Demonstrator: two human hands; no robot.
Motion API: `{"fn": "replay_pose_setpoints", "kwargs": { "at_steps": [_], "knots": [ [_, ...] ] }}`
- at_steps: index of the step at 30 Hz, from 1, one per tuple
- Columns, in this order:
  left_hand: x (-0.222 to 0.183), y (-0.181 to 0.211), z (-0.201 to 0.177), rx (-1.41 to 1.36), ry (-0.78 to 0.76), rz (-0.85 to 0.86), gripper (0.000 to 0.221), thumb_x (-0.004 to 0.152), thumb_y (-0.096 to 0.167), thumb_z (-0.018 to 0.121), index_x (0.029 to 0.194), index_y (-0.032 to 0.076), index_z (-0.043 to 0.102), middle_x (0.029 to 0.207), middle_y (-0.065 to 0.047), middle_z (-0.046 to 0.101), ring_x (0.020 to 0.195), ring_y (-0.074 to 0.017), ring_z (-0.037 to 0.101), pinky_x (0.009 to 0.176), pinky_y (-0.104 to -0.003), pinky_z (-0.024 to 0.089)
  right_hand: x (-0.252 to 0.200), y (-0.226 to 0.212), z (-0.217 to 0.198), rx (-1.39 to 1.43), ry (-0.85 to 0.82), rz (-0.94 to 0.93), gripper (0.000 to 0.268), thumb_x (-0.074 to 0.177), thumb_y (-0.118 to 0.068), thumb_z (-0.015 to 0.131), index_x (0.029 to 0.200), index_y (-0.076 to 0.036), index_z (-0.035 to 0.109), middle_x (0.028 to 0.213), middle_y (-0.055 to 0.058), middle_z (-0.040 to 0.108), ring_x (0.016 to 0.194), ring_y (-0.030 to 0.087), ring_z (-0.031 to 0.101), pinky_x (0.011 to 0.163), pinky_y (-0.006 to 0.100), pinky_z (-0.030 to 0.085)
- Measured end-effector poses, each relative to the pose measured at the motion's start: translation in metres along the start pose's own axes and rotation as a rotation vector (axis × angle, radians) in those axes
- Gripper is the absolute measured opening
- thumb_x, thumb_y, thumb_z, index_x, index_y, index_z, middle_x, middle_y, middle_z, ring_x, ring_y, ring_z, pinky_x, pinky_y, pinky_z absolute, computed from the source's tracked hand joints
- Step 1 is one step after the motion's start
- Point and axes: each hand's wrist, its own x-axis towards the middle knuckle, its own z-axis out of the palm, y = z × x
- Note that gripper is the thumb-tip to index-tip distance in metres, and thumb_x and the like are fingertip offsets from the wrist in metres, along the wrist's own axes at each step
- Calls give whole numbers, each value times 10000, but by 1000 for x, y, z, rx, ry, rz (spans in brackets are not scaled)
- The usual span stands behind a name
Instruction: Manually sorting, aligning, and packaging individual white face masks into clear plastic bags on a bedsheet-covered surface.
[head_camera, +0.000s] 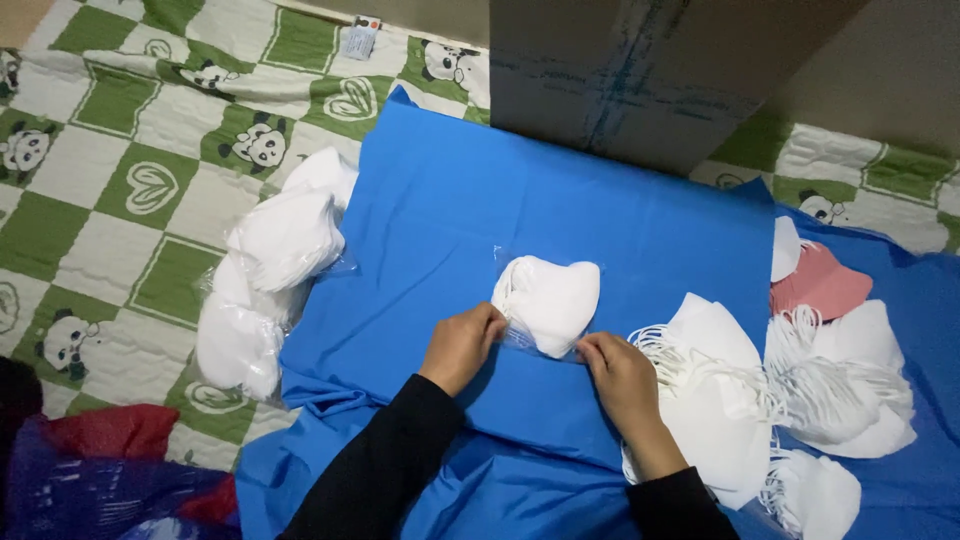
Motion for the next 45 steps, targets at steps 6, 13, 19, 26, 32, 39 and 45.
{"fn": "replay_pose_setpoints", "kwargs": {
  "at_steps": [6,13,19,26,32,39,45],
  "knots": [
    [2,11,-1,-169,44,-194,165,1015,232,658,927,119,576,798,-83,711,794,-298,736,662,-387,575,9,-24,-10,34,-150,266,182,961,-413,686,920,-247,749,741,-55,785,861,172,751,790,322,562],
    [10,18,-12,-303,11,-310,360,981,150,720,1141,30,421,1065,-138,467,1014,-400,652,751,-470,582,19,-27,-10,200,-193,436,228,889,-313,801,879,-92,745,667,66,780,655,218,728,647,328,541],
    [12,12,-15,-286,-165,-401,605,904,298,808,1343,7,510,956,-70,642,989,-286,703,779,-405,581,22,-26,-16,317,-232,489,460,840,-221,824,1210,-45,615,650,126,749,499,229,695,568,298,510],
    [14,-15,7,-479,-207,-353,396,843,323,852,953,17,625,900,-158,639,919,-351,694,734,-452,545,16,4,-1,339,-295,449,211,810,-254,839,893,-80,756,588,71,734,513,194,689,578,283,498],
    [3,22,-21,-1360,-172,-541,364,770,15,805,1097,6,644,972,-79,719,865,-211,725,695,-323,630,11,9,-3,551,-221,466,327,824,-275,877,1005,-30,757,909,187,766,575,258,696,514,353,509],
    [3,6,-15,-1585,-333,-423,575,872,-21,632,1417,-79,458,1171,-215,640,913,-198,691,798,-269,607,-2,-10,-17,1247,-365,517,489,868,-98,705,1252,144,521,877,310,703,582,290,668,444,287,524],
    [-5,12,-24,-1714,-351,-313,586,892,-26,653,1432,-90,435,1196,-214,640,963,-191,687,852,-270,588,-10,6,-20,1280,-285,468,195,919,-1,649,969,179,591,639,352,694,329,227,544,278,263,391]
  ]
}}
